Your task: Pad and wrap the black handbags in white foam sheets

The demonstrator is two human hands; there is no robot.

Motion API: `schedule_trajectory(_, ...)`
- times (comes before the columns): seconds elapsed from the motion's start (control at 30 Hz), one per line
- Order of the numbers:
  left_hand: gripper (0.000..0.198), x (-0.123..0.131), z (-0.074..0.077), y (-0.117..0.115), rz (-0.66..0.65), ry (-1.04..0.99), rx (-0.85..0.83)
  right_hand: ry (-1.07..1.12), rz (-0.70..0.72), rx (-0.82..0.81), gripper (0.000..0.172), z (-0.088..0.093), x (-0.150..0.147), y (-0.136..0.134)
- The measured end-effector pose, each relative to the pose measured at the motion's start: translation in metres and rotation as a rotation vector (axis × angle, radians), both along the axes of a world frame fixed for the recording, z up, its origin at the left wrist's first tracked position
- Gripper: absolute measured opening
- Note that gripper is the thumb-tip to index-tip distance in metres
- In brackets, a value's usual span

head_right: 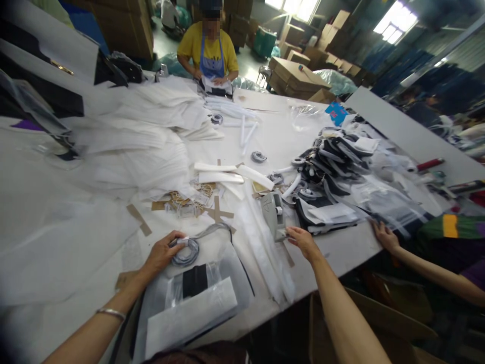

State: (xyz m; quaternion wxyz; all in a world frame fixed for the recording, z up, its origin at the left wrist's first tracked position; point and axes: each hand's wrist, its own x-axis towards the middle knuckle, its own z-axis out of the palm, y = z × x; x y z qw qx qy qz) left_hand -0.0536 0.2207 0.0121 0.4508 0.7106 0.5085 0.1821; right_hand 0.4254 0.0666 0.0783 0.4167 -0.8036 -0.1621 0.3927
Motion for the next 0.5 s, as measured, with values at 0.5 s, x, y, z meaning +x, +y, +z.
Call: schedule_trajectory(0.5, 0.018, 0.003, 0.001, -0.006, 0.06, -0.007, 0.022, -0.017, -0.159, -0.087, 0.029, -0.002, -0.014, -0.037)
